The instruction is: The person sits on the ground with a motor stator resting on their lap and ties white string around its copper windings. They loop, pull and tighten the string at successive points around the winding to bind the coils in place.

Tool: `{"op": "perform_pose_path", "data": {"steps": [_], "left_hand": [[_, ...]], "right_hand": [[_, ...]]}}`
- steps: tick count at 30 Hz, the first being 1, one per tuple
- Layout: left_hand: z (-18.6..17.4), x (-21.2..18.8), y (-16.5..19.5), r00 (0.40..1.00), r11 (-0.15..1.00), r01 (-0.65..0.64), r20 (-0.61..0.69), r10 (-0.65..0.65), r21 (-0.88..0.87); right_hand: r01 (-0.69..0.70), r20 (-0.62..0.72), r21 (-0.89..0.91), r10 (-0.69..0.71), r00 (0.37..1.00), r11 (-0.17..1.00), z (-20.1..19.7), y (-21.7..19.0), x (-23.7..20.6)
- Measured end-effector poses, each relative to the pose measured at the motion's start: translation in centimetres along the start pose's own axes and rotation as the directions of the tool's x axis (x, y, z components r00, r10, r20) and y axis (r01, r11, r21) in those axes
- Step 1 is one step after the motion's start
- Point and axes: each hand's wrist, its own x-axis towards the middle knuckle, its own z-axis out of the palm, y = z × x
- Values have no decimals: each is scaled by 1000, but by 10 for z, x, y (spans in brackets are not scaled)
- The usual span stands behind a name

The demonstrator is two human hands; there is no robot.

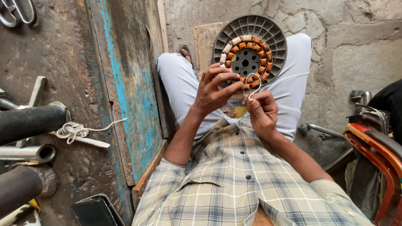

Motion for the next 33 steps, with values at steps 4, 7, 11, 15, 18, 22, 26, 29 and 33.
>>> {"op": "perform_pose_path", "data": {"steps": [4,7,11,15,18,22,26,29,33], "left_hand": [[7,-1,-1,1000,999,18,-23,-19,-37],[11,-1,-4,998,997,22,-50,-26,-78],[11,-4,-6,997,991,26,-66,-34,-132],[14,-8,-1,994,989,58,-79,-69,-138],[22,-8,5,989,980,80,-112,-102,-184],[28,-10,8,985,990,74,-144,-91,-123],[29,-16,6,991,994,49,-119,-61,-95],[28,-22,3,997,1000,23,-72,-24,-17],[30,-28,1,999,999,6,-41,-4,47]], "right_hand": [[-66,-42,-106,62,997,992,6,-7,-6],[-43,49,-204,54,997,978,10,-16,-1],[78,281,-384,36,959,920,15,-36,19],[134,370,-568,106,923,812,19,-62,64],[458,533,-585,-108,839,670,21,-63,117],[596,608,-732,-77,790,331,9,-53,164],[625,621,-762,-79,779,170,-7,-45,165],[555,550,-816,-82,831,161,-13,-42,158],[525,517,-832,-93,851,178,-14,-40,156]]}}
